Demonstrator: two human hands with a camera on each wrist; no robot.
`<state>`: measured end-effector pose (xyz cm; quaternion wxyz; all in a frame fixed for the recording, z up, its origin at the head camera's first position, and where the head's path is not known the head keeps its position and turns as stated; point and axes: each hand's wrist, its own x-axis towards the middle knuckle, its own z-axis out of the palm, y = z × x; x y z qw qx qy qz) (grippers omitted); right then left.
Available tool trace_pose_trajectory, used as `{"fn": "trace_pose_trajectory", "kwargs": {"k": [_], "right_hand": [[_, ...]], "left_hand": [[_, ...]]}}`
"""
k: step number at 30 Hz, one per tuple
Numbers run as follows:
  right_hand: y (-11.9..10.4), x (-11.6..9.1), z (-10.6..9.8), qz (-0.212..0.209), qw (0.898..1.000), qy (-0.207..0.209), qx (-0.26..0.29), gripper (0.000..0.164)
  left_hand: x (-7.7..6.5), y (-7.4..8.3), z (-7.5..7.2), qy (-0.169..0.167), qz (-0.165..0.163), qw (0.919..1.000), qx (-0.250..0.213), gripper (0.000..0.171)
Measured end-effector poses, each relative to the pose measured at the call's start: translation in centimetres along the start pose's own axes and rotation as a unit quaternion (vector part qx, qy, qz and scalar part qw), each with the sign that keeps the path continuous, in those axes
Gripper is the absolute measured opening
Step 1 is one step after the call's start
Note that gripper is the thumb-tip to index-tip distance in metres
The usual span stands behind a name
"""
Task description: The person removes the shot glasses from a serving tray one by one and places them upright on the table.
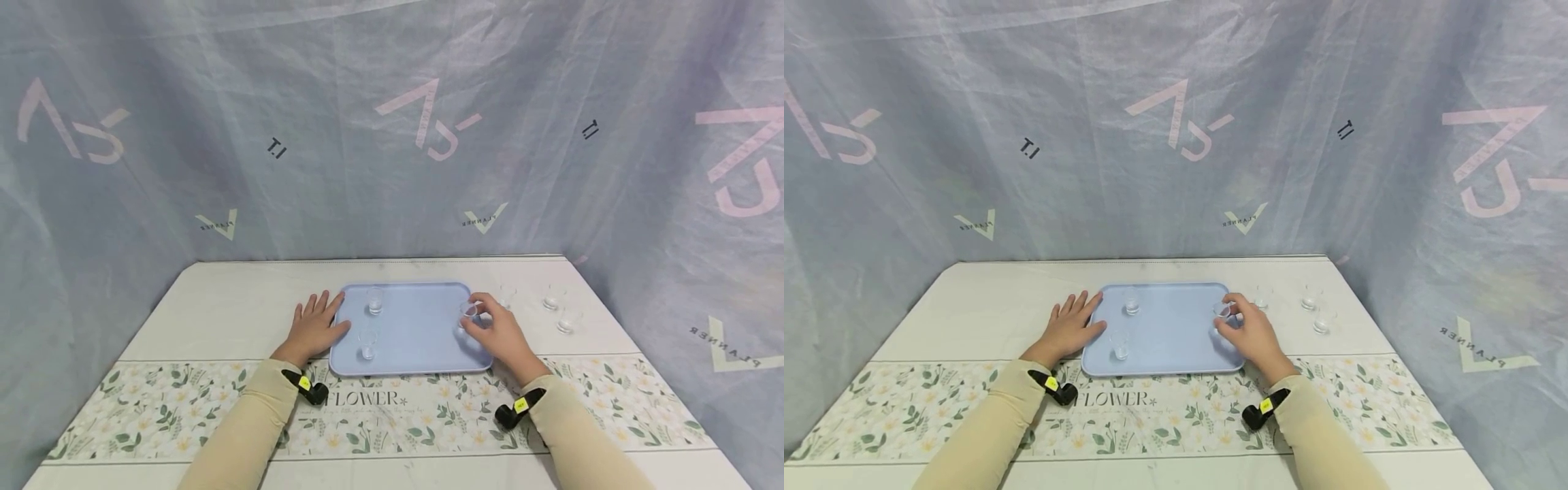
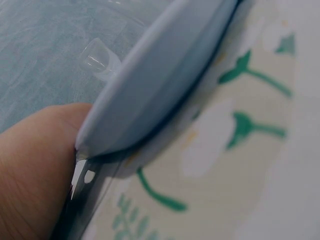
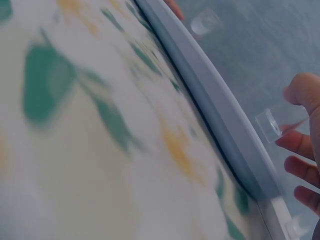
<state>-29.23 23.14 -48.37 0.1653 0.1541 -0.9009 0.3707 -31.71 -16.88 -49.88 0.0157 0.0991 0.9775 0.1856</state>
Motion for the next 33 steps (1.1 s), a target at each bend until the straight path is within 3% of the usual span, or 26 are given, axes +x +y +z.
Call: {"fn": "trace_pose_trajectory", "kwargs": {"k": [19, 28, 33], "right_hand": [[5.5, -2.0, -5.2, 0.077, 0.994, 0.067, -0.040, 0.041], [6.0, -2.3, -5.8, 0.097, 0.990, 0.076, -0.070, 0.040], [6.2, -2.2, -5.7, 0.098, 0.991, 0.052, -0.079, 0.041]], "left_hand": [[0.0, -0.1, 0.3, -0.001, -0.003, 1.0000, 0.003, 0.075], [0.1, 0.0, 0.3, -0.004, -0.005, 1.0000, 0.002, 0.075], [0.1, -0.1, 0.3, -0.003, -0.006, 1.0000, 0.003, 0.075]]}}
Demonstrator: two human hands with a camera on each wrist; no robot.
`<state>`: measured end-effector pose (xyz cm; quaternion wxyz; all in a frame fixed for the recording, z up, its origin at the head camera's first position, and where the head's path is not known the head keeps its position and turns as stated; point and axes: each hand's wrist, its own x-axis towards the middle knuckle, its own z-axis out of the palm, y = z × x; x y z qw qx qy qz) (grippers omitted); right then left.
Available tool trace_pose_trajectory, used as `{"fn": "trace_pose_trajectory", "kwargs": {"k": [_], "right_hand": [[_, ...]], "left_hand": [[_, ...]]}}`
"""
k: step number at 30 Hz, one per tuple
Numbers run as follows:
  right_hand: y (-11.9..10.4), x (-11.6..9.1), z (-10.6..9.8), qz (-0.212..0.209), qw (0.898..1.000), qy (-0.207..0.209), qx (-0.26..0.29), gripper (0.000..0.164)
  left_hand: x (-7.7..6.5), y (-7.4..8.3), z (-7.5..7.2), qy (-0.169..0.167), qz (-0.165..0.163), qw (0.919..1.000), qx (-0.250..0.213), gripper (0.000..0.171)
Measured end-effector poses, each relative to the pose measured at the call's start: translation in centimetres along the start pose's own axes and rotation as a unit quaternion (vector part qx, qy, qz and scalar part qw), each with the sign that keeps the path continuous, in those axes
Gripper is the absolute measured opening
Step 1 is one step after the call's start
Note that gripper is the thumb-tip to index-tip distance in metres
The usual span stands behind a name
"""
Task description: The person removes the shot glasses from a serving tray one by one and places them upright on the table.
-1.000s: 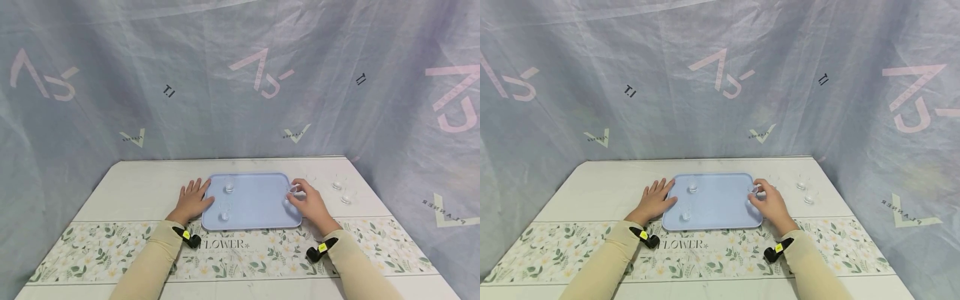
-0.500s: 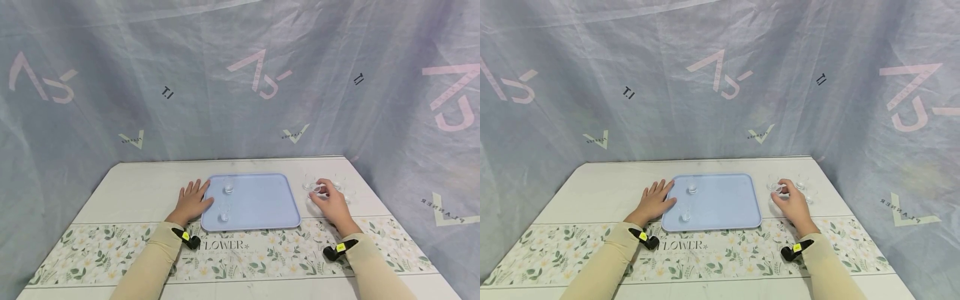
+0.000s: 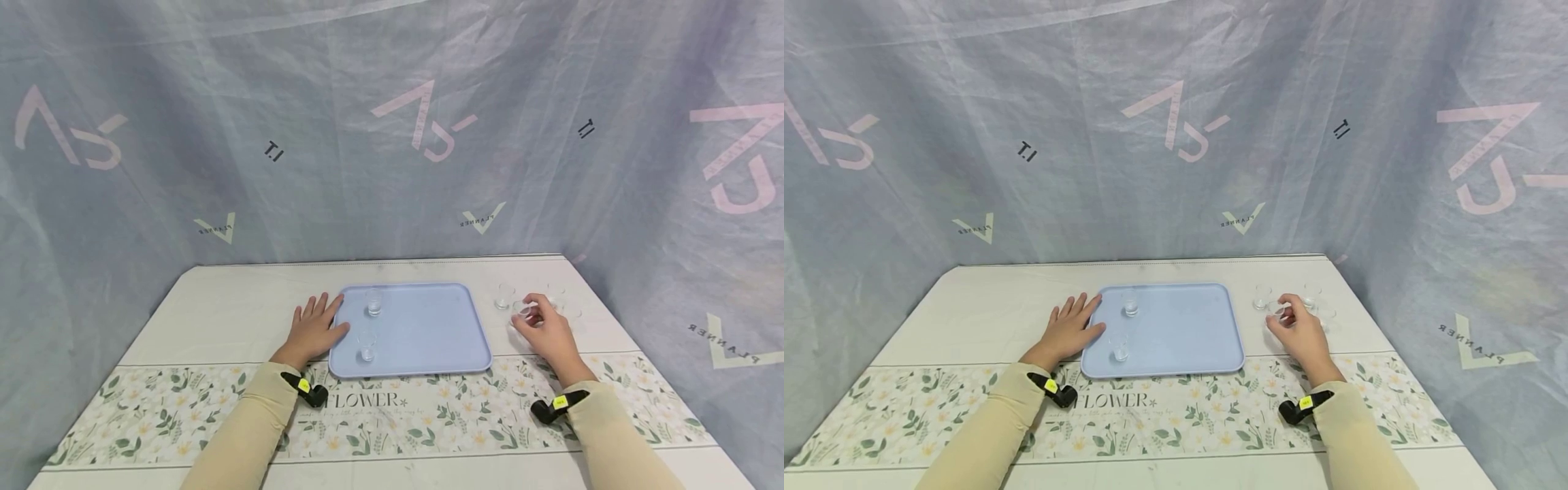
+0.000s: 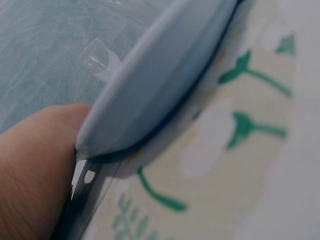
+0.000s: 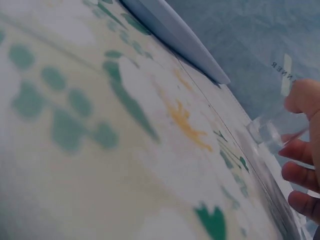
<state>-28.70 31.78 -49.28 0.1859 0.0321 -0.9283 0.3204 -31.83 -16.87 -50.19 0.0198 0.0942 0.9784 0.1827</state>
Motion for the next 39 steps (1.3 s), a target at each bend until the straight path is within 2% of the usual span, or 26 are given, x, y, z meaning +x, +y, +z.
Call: {"fn": "trace_pose_trajectory", "kwargs": {"k": [11, 16, 19, 22, 25, 28, 30, 34, 39], "right_hand": [[-0.2, -0.1, -0.1, 0.003, 0.999, -0.043, -0.013, 0.042], [-1.3, 0.3, -1.0, 0.025, 0.994, -0.106, -0.015, 0.062], [-1.9, 0.4, -1.5, 0.031, 0.993, -0.114, -0.026, 0.073], [-2.2, 0.5, -1.8, 0.024, 0.996, -0.080, -0.032, 0.075], [-2.6, 0.9, -1.7, -0.001, 0.999, -0.015, -0.031, 0.071], [-3.5, 1.5, -1.6, -0.032, 0.998, 0.053, -0.030, 0.065], [-4.2, 1.9, -1.3, -0.049, 0.995, 0.084, -0.024, 0.063], [-6.2, 2.2, -0.4, -0.072, 0.991, 0.109, 0.004, 0.058], [-8.8, 2.9, 1.5, -0.093, 0.989, 0.100, 0.053, 0.058]], "left_hand": [[-0.1, -0.1, 0.0, 0.001, 0.000, 1.0000, 0.000, 0.076], [-0.2, -0.1, 0.1, 0.006, 0.002, 1.0000, 0.001, 0.076], [-0.1, -0.1, 0.1, 0.006, 0.002, 1.0000, -0.002, 0.075], [0.0, -0.1, 0.1, 0.002, 0.002, 1.0000, -0.004, 0.075], [0.2, -0.2, 0.2, 0.003, 0.004, 1.0000, -0.009, 0.076], [0.5, -0.4, 0.2, 0.006, 0.008, 0.9999, -0.013, 0.076], [0.5, -0.4, 0.2, 0.006, 0.009, 0.9999, -0.012, 0.077], [0.0, 0.1, -0.4, 0.006, 0.013, 0.9998, -0.015, 0.075], [-0.3, 0.2, -0.4, 0.003, 0.011, 0.9999, -0.011, 0.075]]}}
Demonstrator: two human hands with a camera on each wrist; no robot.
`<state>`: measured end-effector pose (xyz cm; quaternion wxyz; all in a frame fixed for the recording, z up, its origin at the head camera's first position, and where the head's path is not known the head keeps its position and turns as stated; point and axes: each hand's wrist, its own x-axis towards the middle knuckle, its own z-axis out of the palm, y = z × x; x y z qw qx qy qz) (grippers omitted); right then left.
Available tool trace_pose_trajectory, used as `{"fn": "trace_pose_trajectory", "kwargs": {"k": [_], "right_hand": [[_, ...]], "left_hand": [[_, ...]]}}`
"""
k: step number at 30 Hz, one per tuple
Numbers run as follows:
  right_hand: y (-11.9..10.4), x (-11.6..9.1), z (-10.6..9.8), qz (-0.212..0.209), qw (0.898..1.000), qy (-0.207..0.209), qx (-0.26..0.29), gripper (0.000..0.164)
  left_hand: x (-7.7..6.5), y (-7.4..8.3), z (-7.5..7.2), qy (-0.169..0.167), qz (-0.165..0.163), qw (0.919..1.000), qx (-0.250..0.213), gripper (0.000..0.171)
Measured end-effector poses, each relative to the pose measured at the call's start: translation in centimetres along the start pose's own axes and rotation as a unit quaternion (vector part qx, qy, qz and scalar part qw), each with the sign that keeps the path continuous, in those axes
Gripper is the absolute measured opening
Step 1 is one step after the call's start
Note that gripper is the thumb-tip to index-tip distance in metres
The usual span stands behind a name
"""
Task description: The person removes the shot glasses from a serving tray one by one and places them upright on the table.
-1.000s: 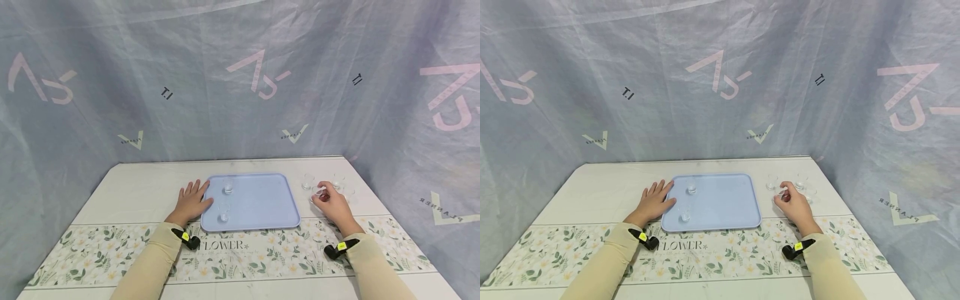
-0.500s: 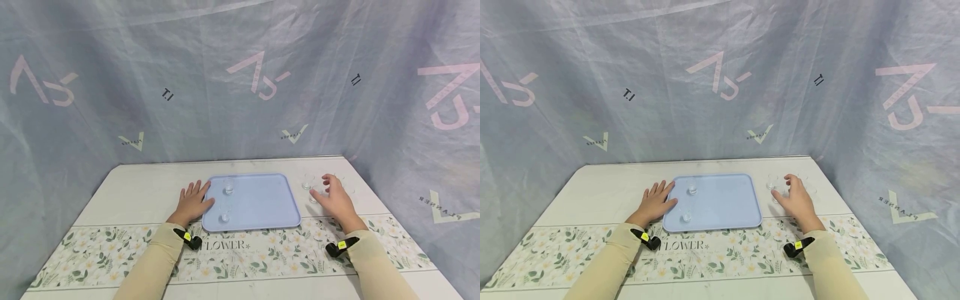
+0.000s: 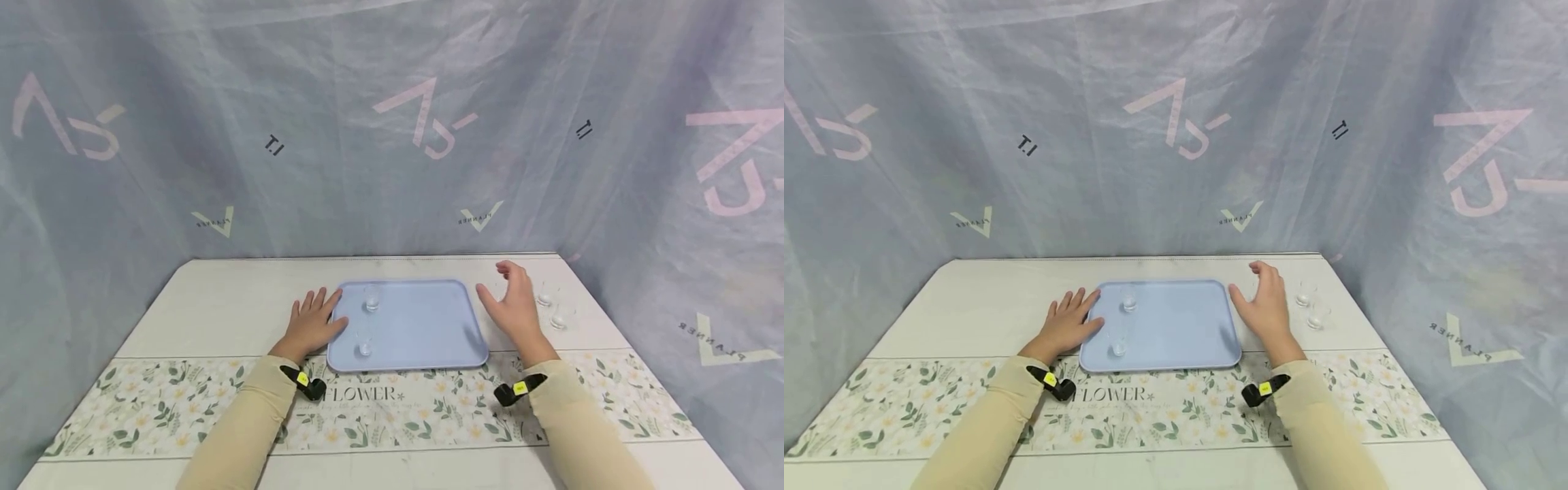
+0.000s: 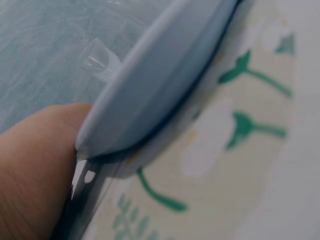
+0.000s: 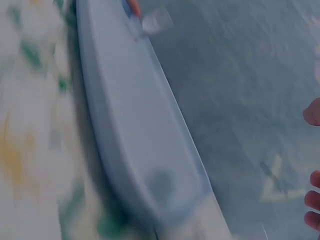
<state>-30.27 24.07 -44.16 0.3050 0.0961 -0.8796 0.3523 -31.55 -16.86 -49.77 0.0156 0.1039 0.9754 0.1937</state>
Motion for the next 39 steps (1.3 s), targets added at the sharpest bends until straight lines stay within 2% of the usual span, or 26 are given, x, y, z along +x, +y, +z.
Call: {"fn": "trace_pose_trajectory", "kwargs": {"k": [3, 7, 13, 18, 20, 23, 28, 34, 39], "right_hand": [[-1.4, 0.7, 1.9, -0.004, 0.999, -0.023, 0.035, 0.060], [-2.9, 1.5, 4.8, 0.014, 0.993, -0.089, 0.078, 0.063], [-4.4, 1.7, 9.3, 0.051, 0.975, -0.184, 0.116, 0.065], [-5.9, 1.4, 12.5, 0.069, 0.952, -0.263, 0.143, 0.069], [-6.6, 1.2, 13.6, 0.070, 0.944, -0.282, 0.155, 0.070], [-7.5, 0.9, 14.9, 0.068, 0.942, -0.288, 0.158, 0.070], [-8.3, 0.3, 16.5, 0.060, 0.947, -0.281, 0.145, 0.070], [-8.4, 0.2, 17.4, 0.020, 0.956, -0.265, 0.123, 0.066], [-8.0, 0.3, 17.9, 0.002, 0.960, -0.256, 0.112, 0.060]], "left_hand": [[0.3, 0.0, -0.2, 0.003, 0.003, 1.0000, 0.002, 0.075], [0.3, -0.1, -0.1, 0.003, 0.006, 0.9999, 0.010, 0.075], [-0.1, -0.4, 0.3, 0.006, 0.002, 1.0000, 0.000, 0.075], [0.1, -0.8, 0.6, 0.011, 0.005, 0.9999, -0.002, 0.076], [0.3, -0.9, 0.7, 0.013, 0.004, 0.9999, 0.001, 0.076], [0.3, -0.8, 0.7, 0.010, 0.006, 0.9999, 0.004, 0.075], [0.2, -0.5, 0.7, -0.006, 0.000, 0.9999, 0.013, 0.075], [0.1, -0.3, 0.8, 0.005, 0.000, 0.9999, 0.012, 0.074], [0.4, -0.5, 0.8, 0.006, -0.004, 0.9998, 0.017, 0.075]]}}
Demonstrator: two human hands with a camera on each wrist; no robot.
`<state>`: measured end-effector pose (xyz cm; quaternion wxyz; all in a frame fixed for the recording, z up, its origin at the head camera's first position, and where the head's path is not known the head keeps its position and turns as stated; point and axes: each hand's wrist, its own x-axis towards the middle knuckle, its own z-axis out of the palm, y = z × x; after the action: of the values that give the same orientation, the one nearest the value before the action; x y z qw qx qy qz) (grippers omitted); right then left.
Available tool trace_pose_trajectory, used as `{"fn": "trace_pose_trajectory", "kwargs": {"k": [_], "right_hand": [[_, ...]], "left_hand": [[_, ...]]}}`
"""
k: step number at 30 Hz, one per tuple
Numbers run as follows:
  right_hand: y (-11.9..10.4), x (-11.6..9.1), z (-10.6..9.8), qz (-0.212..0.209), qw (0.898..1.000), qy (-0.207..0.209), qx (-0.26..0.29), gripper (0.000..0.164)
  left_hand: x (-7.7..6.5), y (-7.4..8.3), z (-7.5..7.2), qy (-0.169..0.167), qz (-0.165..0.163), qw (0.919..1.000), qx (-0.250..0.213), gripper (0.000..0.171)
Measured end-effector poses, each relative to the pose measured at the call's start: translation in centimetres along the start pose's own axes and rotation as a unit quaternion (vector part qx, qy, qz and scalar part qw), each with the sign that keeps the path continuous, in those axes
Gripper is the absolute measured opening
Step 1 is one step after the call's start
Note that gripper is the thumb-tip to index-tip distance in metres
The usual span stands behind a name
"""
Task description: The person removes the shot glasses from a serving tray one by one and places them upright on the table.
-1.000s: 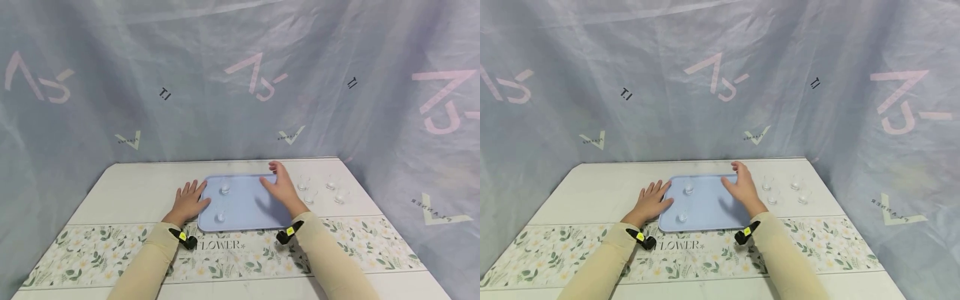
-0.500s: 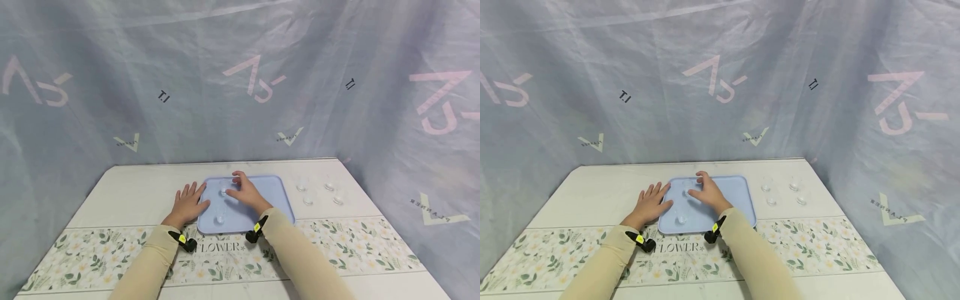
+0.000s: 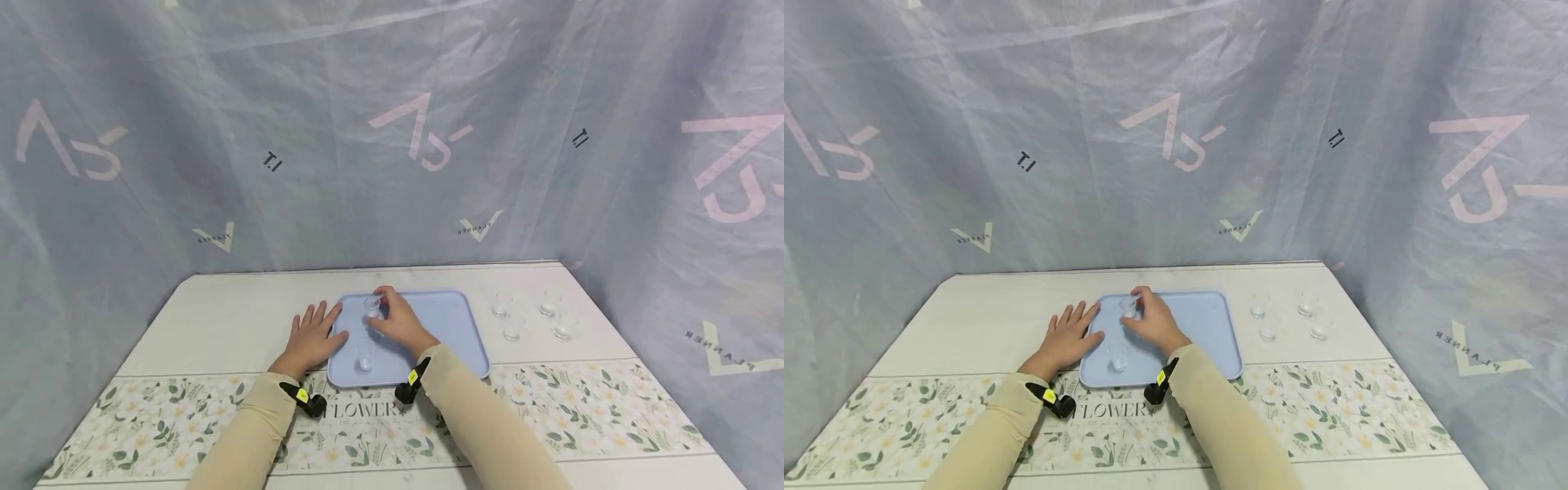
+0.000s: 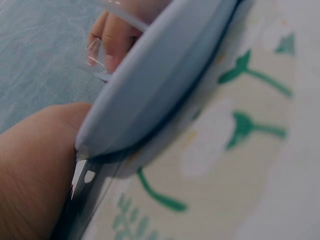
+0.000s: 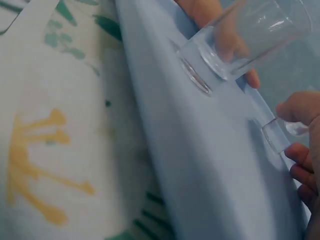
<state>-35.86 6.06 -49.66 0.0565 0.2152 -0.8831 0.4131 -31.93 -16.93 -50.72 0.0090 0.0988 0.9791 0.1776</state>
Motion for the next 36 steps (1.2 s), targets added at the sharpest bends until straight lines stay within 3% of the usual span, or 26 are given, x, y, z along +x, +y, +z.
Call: {"fn": "trace_pose_trajectory", "kwargs": {"k": [11, 24, 31, 36], "right_hand": [[1.0, 0.1, 0.3, -0.011, 0.999, 0.010, -0.048, 0.052], [0.8, 0.2, -0.3, -0.035, 0.998, 0.010, -0.047, 0.049], [0.7, -0.7, -2.0, -0.017, 1.000, 0.019, -0.005, 0.046], [1.1, -2.0, -4.0, -0.009, 1.000, 0.019, -0.009, 0.045]], "left_hand": [[0.1, -0.1, 0.2, 0.001, 0.001, 1.0000, 0.000, 0.075], [0.1, 0.2, -0.4, 0.001, 0.001, 1.0000, -0.001, 0.075], [-0.2, 0.3, -0.4, 0.002, 0.000, 0.9999, -0.011, 0.075], [-0.3, 0.2, -0.3, 0.006, 0.006, 0.9998, -0.019, 0.075]]}}
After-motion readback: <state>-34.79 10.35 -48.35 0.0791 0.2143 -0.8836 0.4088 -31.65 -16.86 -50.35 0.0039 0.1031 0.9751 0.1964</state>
